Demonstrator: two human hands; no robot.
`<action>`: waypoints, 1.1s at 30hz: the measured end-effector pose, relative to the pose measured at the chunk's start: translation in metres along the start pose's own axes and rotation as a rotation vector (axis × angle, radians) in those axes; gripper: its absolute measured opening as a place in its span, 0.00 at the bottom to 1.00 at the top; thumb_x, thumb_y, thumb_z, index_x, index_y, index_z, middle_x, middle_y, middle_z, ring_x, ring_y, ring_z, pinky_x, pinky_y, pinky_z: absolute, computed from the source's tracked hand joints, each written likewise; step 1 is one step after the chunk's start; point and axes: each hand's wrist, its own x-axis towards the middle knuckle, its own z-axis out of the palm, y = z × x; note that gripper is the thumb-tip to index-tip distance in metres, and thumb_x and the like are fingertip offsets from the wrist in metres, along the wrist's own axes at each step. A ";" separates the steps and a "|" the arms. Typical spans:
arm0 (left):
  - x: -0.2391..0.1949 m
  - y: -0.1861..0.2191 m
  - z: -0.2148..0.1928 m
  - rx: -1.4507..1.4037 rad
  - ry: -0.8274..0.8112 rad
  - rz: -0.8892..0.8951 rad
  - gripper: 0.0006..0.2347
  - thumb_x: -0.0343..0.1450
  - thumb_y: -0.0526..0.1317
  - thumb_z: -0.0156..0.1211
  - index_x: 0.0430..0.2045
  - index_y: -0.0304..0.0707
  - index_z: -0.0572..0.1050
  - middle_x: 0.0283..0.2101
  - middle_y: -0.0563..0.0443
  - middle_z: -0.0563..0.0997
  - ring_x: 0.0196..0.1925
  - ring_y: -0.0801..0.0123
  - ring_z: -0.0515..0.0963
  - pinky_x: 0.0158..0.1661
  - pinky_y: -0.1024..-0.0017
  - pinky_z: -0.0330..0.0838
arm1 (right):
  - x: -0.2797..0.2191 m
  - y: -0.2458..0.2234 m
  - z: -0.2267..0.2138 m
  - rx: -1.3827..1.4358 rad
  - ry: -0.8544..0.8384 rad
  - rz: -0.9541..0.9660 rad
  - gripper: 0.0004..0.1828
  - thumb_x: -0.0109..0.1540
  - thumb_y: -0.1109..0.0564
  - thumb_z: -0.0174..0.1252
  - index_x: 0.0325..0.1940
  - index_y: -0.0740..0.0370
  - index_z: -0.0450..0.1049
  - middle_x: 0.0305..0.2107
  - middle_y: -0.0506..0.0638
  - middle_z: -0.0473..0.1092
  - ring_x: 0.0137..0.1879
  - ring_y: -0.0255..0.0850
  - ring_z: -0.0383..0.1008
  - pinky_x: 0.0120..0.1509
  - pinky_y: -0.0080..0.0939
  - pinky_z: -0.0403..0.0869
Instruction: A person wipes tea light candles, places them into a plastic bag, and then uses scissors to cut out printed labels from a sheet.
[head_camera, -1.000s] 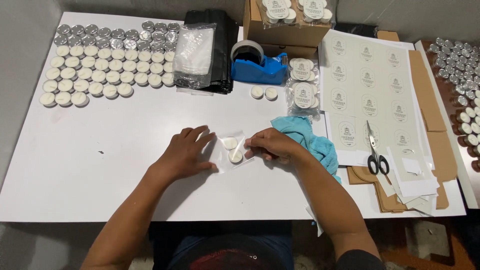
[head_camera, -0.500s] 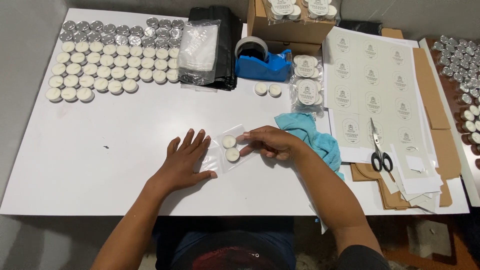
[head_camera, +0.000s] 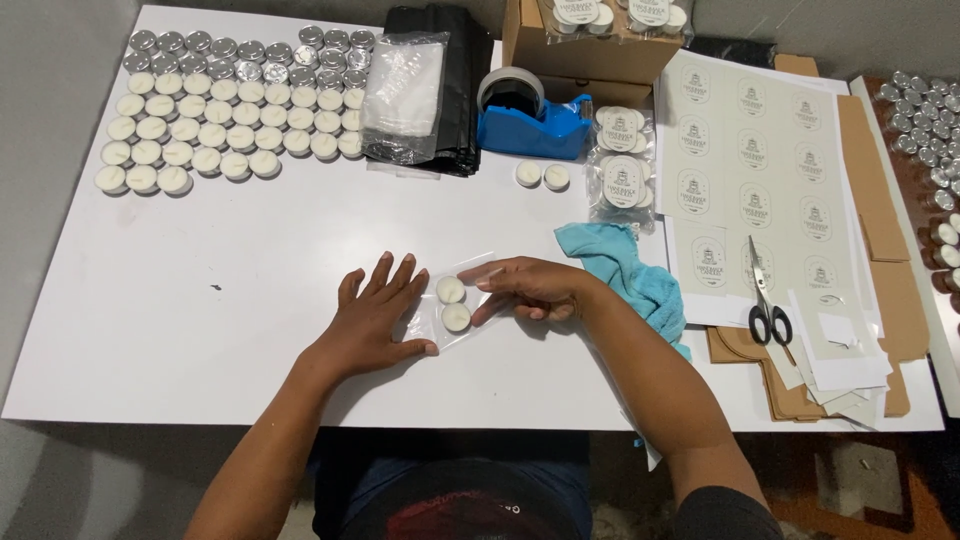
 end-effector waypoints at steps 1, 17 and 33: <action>0.000 0.000 0.000 0.001 -0.002 0.000 0.41 0.66 0.64 0.63 0.73 0.50 0.54 0.78 0.49 0.48 0.81 0.55 0.36 0.71 0.47 0.23 | -0.001 -0.001 0.000 0.002 -0.001 0.000 0.32 0.66 0.47 0.56 0.75 0.52 0.62 0.45 0.62 0.79 0.11 0.25 0.61 0.14 0.19 0.59; 0.001 -0.007 -0.009 -0.067 0.025 0.005 0.38 0.66 0.58 0.67 0.72 0.51 0.58 0.77 0.46 0.54 0.80 0.54 0.43 0.72 0.45 0.29 | 0.038 0.043 -0.100 -0.535 0.926 -0.517 0.16 0.65 0.49 0.61 0.55 0.54 0.79 0.37 0.52 0.77 0.32 0.37 0.71 0.36 0.35 0.69; 0.035 -0.020 -0.026 -0.009 0.121 -0.007 0.28 0.70 0.57 0.62 0.66 0.57 0.68 0.75 0.48 0.60 0.79 0.56 0.51 0.72 0.45 0.37 | 0.027 -0.007 -0.068 -0.833 1.047 -0.230 0.38 0.72 0.47 0.47 0.81 0.64 0.42 0.76 0.67 0.45 0.79 0.58 0.51 0.77 0.59 0.60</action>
